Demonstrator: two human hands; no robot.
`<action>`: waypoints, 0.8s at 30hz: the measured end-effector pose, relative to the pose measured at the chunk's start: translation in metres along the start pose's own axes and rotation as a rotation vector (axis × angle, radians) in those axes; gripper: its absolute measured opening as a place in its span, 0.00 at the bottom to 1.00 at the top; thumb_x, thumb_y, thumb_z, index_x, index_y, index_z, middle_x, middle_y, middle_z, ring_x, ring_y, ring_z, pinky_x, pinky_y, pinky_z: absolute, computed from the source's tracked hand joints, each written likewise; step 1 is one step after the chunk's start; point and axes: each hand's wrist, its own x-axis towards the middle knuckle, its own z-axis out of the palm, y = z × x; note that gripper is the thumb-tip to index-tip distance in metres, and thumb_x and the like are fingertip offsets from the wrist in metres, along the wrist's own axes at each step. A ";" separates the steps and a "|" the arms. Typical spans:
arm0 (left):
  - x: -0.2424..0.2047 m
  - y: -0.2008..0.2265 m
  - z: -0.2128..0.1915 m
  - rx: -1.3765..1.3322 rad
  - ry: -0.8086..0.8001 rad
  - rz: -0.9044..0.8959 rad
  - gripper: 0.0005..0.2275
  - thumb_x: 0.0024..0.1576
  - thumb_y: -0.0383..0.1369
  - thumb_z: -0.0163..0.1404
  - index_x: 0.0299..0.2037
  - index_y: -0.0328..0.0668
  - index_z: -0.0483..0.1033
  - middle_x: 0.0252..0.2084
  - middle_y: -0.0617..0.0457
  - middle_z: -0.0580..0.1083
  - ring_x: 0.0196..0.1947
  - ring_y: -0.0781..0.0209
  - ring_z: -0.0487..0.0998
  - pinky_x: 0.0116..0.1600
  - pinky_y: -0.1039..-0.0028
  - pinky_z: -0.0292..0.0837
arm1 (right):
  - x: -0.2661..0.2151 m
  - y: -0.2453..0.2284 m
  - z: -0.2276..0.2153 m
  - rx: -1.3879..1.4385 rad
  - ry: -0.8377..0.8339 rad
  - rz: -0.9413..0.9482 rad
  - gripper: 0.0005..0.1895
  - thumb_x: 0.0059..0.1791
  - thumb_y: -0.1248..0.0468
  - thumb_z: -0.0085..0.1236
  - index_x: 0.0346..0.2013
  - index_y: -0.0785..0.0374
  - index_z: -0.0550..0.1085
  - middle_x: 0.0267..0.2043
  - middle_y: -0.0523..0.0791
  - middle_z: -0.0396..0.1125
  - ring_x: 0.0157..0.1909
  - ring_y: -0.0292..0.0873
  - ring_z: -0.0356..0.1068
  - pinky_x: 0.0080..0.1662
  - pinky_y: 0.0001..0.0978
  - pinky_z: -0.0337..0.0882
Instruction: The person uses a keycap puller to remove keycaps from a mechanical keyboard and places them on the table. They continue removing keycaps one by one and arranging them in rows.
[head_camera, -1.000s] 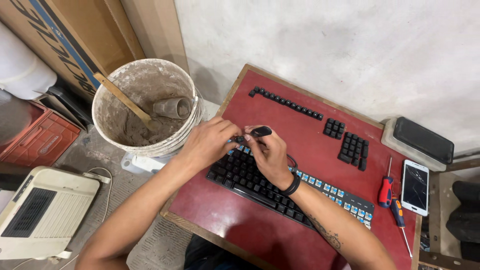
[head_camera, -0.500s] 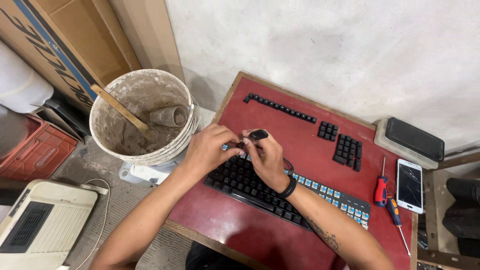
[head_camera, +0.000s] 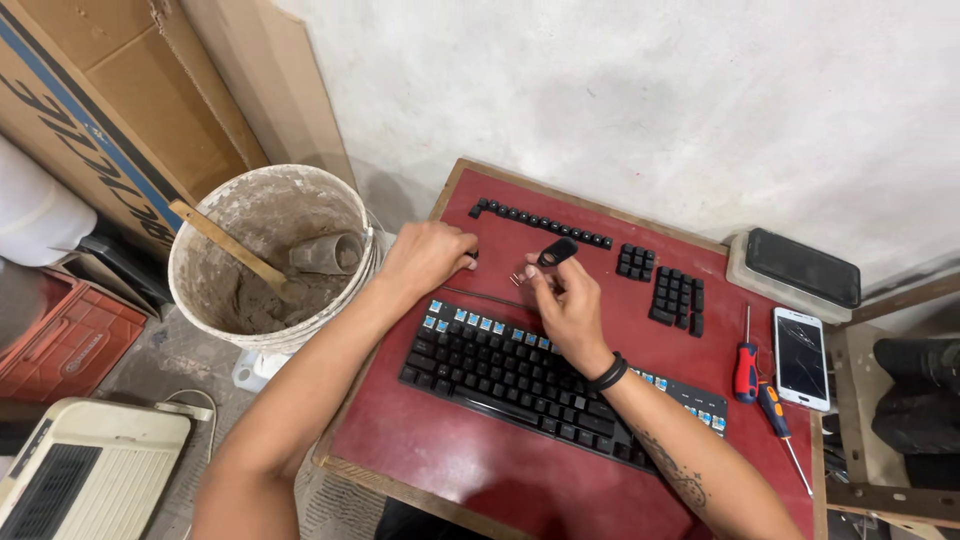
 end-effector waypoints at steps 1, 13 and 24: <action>0.011 -0.004 0.006 -0.001 0.003 0.007 0.07 0.66 0.46 0.68 0.52 0.69 0.87 0.40 0.64 0.87 0.47 0.55 0.91 0.48 0.54 0.90 | -0.003 0.001 -0.004 -0.004 0.006 0.000 0.07 0.65 0.73 0.64 0.56 0.72 0.85 0.51 0.58 0.80 0.46 0.58 0.90 0.44 0.46 0.88; 0.052 -0.016 0.035 -0.026 -0.103 -0.058 0.04 0.69 0.42 0.65 0.49 0.69 0.93 0.43 0.57 0.89 0.52 0.47 0.91 0.55 0.53 0.91 | -0.015 0.000 -0.009 -0.121 0.031 0.020 0.06 0.63 0.67 0.71 0.54 0.61 0.89 0.40 0.49 0.82 0.35 0.47 0.83 0.36 0.37 0.82; 0.072 -0.018 0.059 0.013 0.094 -0.104 0.05 0.67 0.46 0.68 0.49 0.67 0.93 0.47 0.61 0.82 0.54 0.55 0.85 0.55 0.60 0.90 | -0.016 -0.004 -0.009 -0.119 0.041 0.016 0.04 0.62 0.68 0.71 0.51 0.62 0.89 0.39 0.50 0.81 0.31 0.45 0.79 0.33 0.39 0.79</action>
